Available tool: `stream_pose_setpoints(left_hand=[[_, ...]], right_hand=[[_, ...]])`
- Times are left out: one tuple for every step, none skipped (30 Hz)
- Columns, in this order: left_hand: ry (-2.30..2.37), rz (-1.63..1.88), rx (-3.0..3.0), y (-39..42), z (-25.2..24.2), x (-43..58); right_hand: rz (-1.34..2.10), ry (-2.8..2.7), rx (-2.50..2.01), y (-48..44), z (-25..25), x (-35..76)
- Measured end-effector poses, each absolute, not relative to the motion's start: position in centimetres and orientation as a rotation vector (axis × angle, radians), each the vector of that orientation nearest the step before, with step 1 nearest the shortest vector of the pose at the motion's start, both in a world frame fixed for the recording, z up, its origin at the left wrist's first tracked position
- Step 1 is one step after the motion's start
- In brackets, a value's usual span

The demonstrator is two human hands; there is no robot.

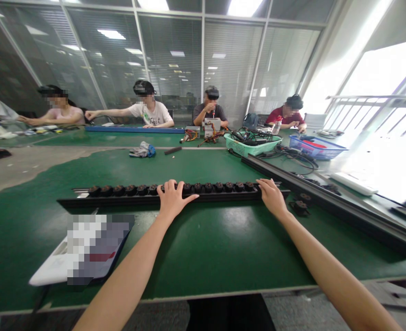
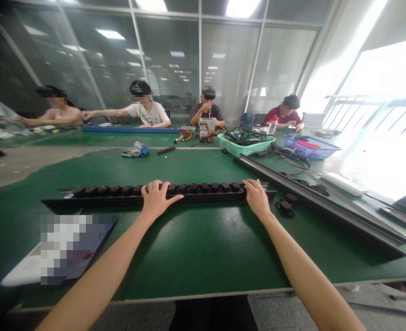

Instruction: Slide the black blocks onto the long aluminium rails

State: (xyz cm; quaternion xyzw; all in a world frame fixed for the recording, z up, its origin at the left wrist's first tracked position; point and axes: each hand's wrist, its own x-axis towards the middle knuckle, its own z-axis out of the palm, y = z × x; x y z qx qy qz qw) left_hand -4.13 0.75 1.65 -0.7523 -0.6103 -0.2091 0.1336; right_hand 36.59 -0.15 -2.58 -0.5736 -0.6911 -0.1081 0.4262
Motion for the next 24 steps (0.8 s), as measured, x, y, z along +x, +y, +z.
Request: stream_pose_setpoints(left_hand=[[-1.765,-0.604,-2.181,0.75,1.64,-4.13],[-1.761,-0.601,-2.181,0.75,1.63,-4.13],[-1.759,-0.598,-2.180,0.75,1.61,-4.12],[-1.760,-0.595,-2.177,0.75,1.60,-4.12],[-1.763,-0.594,-2.174,0.76,1.59,-4.11],[-1.768,-0.592,-2.171,0.76,1.58,-4.09],[-1.771,-0.593,-2.168,0.77,1.57,-4.08],[-1.773,-0.594,-2.167,0.77,1.57,-4.08],[-1.772,-0.595,-2.168,0.77,1.56,-4.08],[-1.770,-0.595,-2.170,0.78,1.56,-4.08],[-1.768,-0.597,-2.172,0.78,1.56,-4.08],[-1.766,-0.598,-2.173,0.77,1.56,-4.09],[-1.765,-0.600,-2.173,0.77,1.56,-4.09],[-1.764,-0.602,-2.173,0.76,1.57,-4.10],[-1.765,-0.603,-2.173,0.75,1.58,-4.10],[-1.765,-0.605,-2.172,0.74,1.58,-4.09],[-1.766,-0.606,-2.172,0.72,1.60,-4.09],[-1.767,-0.608,-2.173,0.71,1.61,-4.08],[-1.767,-0.611,-2.173,0.69,1.63,-4.08],[-1.766,-0.615,-2.175,0.68,1.65,-4.07],[-1.765,-0.619,-2.176,0.66,1.67,-4.06],[-1.765,-0.621,-2.178,0.65,1.69,-4.06],[-1.766,-0.619,-2.181,0.64,1.71,-4.06],[-1.769,-0.614,-2.182,0.63,1.73,-4.05]], right_hand=[[-0.276,-1.727,-1.433,-0.13,-2.60,36.62],[-0.280,-1.728,-1.430,-0.10,-2.63,36.65],[-0.282,-1.728,-1.426,-0.07,-2.67,36.68],[-0.281,-1.727,-1.422,-0.04,-2.71,36.71],[-0.278,-1.725,-1.420,-0.01,-2.75,36.74],[-0.274,-1.722,-1.419,0.02,-2.78,36.78],[-0.270,-1.719,-1.418,0.04,-2.80,36.81],[-0.267,-1.718,-1.416,0.06,-2.81,36.85],[-0.265,-1.719,-1.414,0.06,-2.82,36.89],[-0.265,-1.723,-1.411,0.06,-2.82,36.92],[-0.266,-1.728,-1.410,0.06,-2.81,36.95],[-0.268,-1.732,-1.410,0.05,-2.81,36.97],[-0.270,-1.734,-1.411,0.05,-2.81,36.98],[-0.272,-1.733,-1.412,0.04,-2.81,36.98],[-0.275,-1.730,-1.413,0.03,-2.81,36.97],[-0.276,-1.727,-1.413,0.03,-2.81,36.96],[-0.277,-1.728,-1.413,0.02,-2.81,36.95],[-0.278,-1.730,-1.414,0.01,-2.80,36.94],[-0.278,-1.732,-1.416,0.01,-2.79,36.93],[-0.278,-1.734,-1.419,0.00,-2.78,36.92],[-0.278,-1.735,-1.422,0.00,-2.78,36.91],[-0.278,-1.732,-1.425,0.00,-2.77,36.91],[-0.278,-1.728,-1.426,0.00,-2.78,36.90],[-0.278,-1.725,-1.426,0.01,-2.79,36.90]])
